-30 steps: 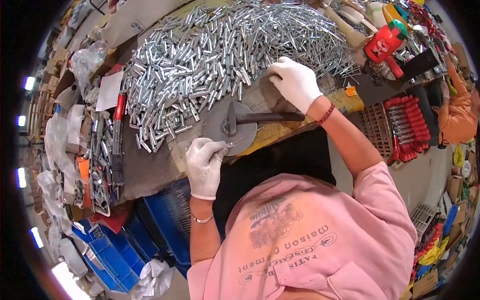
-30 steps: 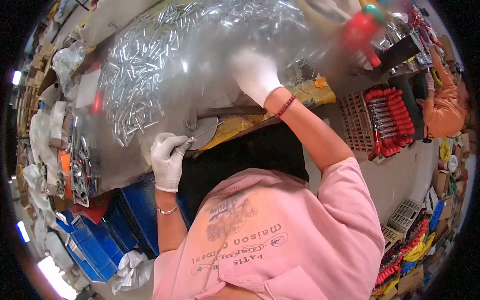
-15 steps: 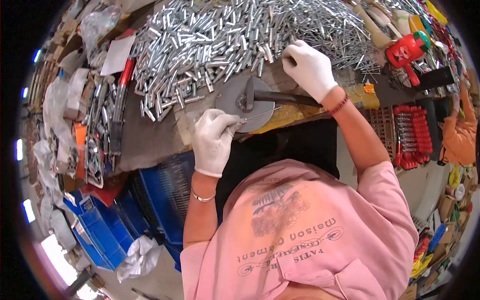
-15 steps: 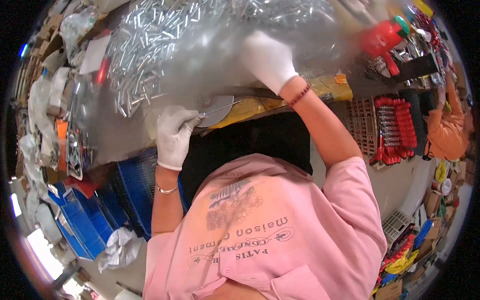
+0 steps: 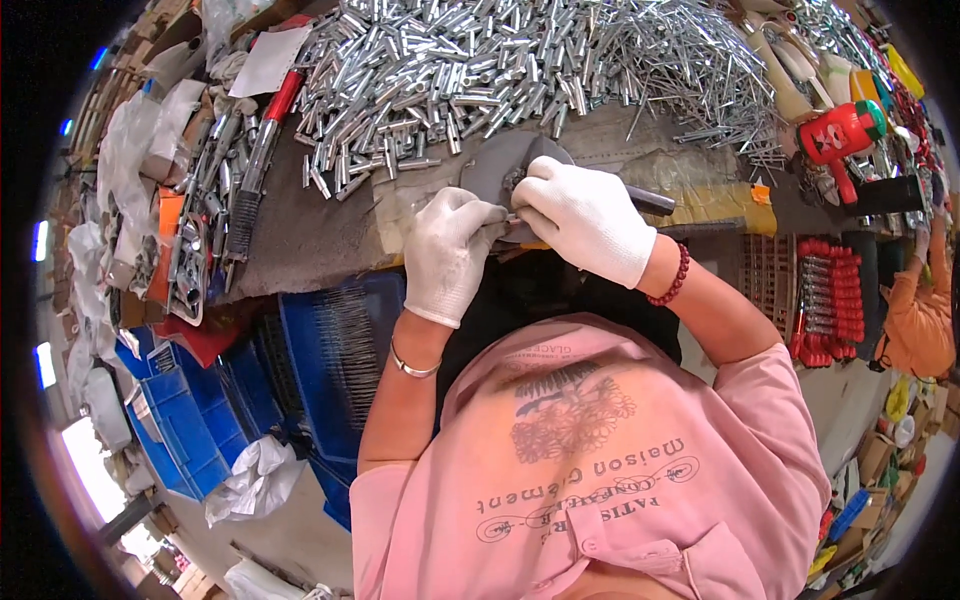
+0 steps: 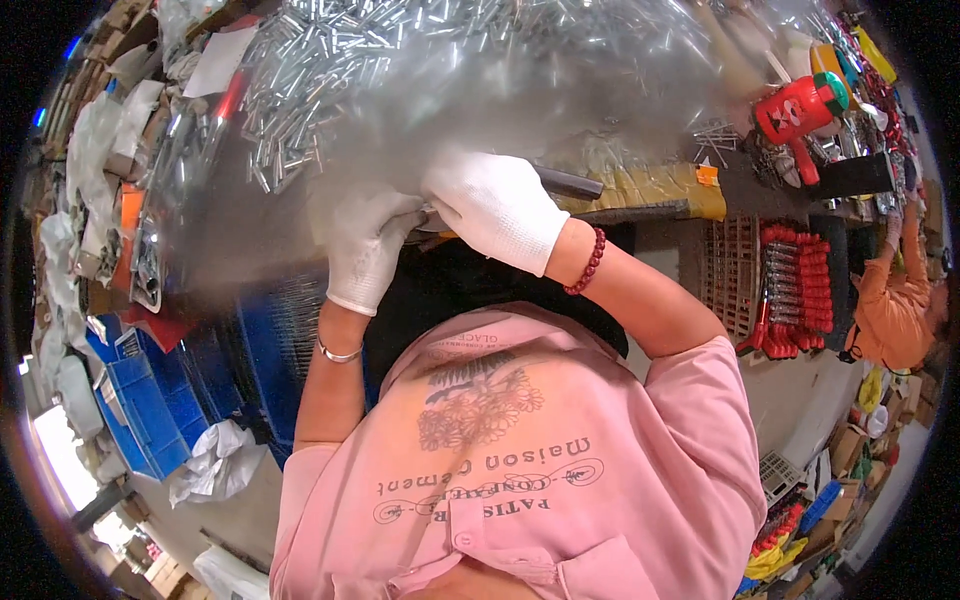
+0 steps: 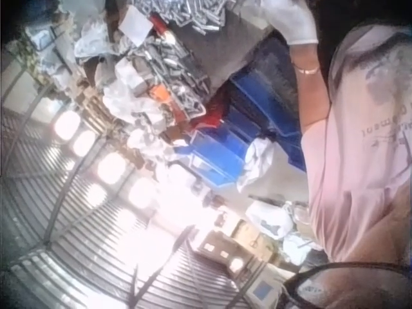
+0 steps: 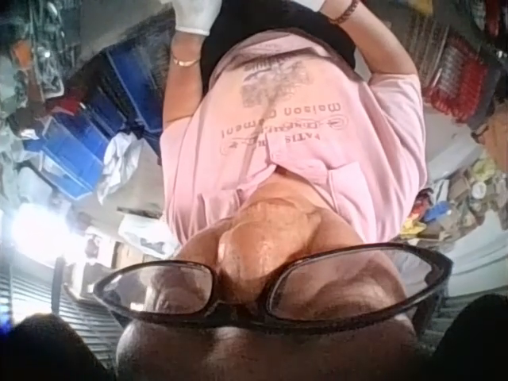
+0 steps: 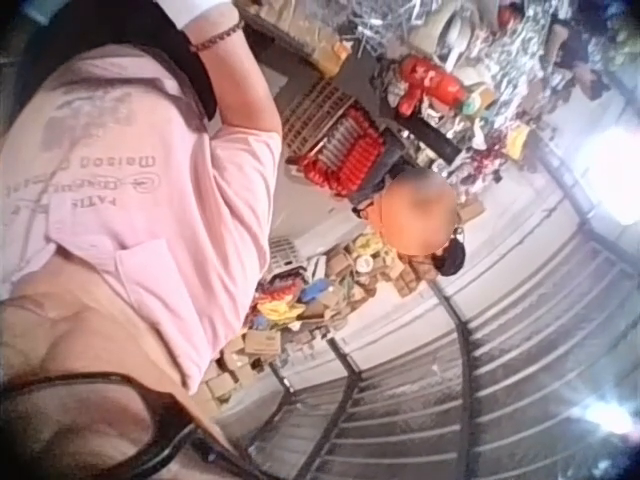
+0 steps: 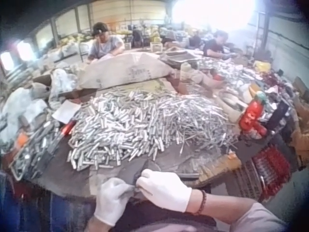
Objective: Assembling small metal pins or bolts onto a circular fixture at an industrial workstation.
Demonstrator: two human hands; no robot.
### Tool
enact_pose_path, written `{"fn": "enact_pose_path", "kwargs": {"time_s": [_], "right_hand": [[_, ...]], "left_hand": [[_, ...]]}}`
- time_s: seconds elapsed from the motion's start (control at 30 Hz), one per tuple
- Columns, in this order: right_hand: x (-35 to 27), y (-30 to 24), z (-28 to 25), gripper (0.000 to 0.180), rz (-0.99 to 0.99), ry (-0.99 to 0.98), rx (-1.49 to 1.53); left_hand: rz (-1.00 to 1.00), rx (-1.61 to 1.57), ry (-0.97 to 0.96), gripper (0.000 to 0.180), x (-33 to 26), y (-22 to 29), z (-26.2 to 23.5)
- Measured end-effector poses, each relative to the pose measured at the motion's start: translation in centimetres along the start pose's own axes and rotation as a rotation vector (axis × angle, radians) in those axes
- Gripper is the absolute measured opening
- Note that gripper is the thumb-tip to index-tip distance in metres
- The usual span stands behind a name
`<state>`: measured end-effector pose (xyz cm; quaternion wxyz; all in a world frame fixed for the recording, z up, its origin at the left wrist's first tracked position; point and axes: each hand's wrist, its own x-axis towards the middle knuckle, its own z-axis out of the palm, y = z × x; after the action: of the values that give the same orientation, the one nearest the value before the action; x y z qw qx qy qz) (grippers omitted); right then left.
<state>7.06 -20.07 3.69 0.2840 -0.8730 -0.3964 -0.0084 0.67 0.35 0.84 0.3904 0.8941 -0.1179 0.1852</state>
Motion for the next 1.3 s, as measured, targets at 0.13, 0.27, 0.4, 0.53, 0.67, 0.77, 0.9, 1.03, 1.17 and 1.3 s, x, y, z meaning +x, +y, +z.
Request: {"fn": "enact_pose_path", "kwargs": {"time_s": [0.13, 0.27, 0.4, 0.53, 0.67, 0.77, 0.9, 1.03, 1.17, 1.3], "right_hand": [[0.3, -0.3, -0.5, 0.006, -0.058, -0.026, -0.073], [0.5, -0.3, -0.6, 0.007, -0.142, -0.05, -0.142], [0.9, -0.7, -1.1, 0.008, -0.154, -0.048, -0.141], [1.1, -1.0, -1.6, 0.01, -0.115, -0.129, -0.127], [1.2, -0.8, -1.5, 0.011, -0.136, -0.14, -0.168], [1.2, -1.0, -1.2, 0.01, -0.132, -0.144, -0.166], [0.6, -0.3, -0.9, 0.011, -0.133, -0.088, -0.151], [-1.6, 1.2, -2.8, 0.029, -0.07, 0.194, -0.27], [-3.1, 3.4, -3.3, 0.034, 0.07, 0.076, -0.37], [-4.4, 1.9, -3.2, 0.038, 0.127, 0.133, -0.169]], "left_hand": [[-0.047, -0.02, 0.011, 0.019, -0.2, 0.0, 0.2], [-0.057, -0.057, 0.017, 0.02, -0.3, 0.0, 0.3], [-0.038, -0.026, 0.014, 0.02, -0.3, 0.0, 0.2], [-0.044, -0.055, 0.03, 0.02, -0.5, -0.5, 0.7], [-0.054, -0.064, 0.029, 0.021, -0.6, -0.5, 0.7], [-0.065, -0.049, 0.018, 0.02, -0.4, -0.2, 0.6], [-0.038, -0.04, 0.026, 0.02, -0.4, -0.6, 0.7], [-0.093, -0.095, 0.009, 0.018, -0.6, -0.6, 0.4], [-0.208, -0.207, -0.015, 0.017, -0.8, -0.4, 0.6], [-0.118, -0.106, -0.025, 0.018, -0.4, -0.3, 0.1]]}}
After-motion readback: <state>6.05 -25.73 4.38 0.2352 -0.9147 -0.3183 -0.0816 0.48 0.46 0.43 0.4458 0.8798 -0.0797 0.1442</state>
